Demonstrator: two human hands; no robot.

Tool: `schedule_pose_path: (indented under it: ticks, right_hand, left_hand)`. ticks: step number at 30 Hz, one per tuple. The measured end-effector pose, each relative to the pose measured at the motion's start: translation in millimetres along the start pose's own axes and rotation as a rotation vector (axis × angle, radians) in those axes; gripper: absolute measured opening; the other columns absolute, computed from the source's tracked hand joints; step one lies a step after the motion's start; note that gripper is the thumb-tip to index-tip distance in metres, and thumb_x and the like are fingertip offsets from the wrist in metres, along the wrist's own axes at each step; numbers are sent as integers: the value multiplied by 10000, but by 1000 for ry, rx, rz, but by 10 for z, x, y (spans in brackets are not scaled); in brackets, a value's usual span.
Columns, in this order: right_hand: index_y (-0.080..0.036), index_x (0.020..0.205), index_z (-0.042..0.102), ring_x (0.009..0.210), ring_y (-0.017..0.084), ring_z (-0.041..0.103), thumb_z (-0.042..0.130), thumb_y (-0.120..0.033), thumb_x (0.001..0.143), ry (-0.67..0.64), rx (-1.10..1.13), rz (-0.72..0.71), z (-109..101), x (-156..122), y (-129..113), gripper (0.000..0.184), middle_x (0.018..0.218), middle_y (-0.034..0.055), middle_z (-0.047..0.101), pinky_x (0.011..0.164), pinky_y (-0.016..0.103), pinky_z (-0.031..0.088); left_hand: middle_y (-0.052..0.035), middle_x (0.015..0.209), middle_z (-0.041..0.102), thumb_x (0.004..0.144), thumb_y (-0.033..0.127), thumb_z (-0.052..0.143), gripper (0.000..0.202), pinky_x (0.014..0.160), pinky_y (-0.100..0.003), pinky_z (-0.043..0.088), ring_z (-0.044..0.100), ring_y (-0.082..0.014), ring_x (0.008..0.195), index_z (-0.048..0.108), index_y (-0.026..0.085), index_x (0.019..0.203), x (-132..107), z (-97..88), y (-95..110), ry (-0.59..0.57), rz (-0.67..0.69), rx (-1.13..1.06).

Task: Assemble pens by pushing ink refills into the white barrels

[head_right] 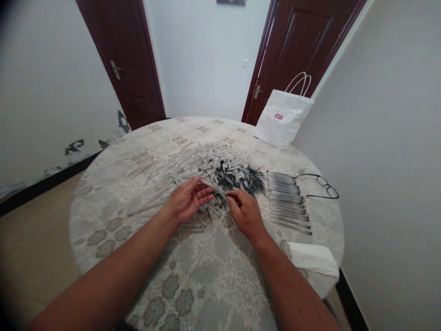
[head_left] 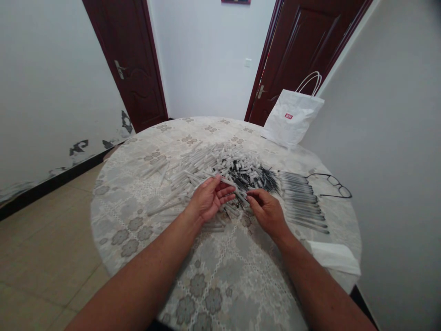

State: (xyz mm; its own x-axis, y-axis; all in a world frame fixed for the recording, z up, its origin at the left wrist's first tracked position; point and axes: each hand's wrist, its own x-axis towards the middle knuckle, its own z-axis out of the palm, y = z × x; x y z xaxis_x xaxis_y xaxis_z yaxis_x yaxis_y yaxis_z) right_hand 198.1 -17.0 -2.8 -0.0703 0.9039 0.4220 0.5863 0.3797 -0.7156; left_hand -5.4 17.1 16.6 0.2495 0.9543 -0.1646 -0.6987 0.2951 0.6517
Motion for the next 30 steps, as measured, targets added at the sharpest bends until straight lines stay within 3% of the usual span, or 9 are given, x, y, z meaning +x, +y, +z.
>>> schedule_pose_path:
  ticks: [4,8,12,26,30]
  right_hand:
    - [-182,1003,696,945,205,615,534,-251,959,-171,-302,-154,19,25,67,181,972,80,658,858,305,464]
    - [-200,978,693,919,193,605,516,-269,985,-310,-602,-90,112,-15,19,190,981,73,617,799,280,448]
    - [-218,971,678,913,203,609,532,-362,988,-319,-798,-20,207,-40,-98,207,1015,76,608,732,280,437]
    - [-197,939,623,895,204,617,504,-302,978,-283,-860,29,333,-31,-139,163,1012,87,607,698,282,413]
    - [-209,1040,608,908,202,615,504,-285,979,-268,-831,15,299,-41,-126,142,1054,79,611,696,280,405]
  left_hand:
    - [-81,788,745,928,292,652,162,700,-334,635,747,-187,718,605,139,905,36,-1,28,107,71,-64]
    - [-82,798,746,914,288,673,171,703,-323,633,746,-186,734,608,134,881,28,10,23,103,92,-60]
    - [-85,818,747,885,274,710,183,710,-332,634,748,-193,743,589,138,870,13,18,14,97,109,-40]
    - [-95,861,743,891,234,687,145,667,-314,628,739,-193,764,584,137,862,-11,33,0,83,119,18]
    - [-94,858,739,883,245,700,156,657,-304,626,732,-183,754,590,135,869,-14,25,-1,68,114,31]
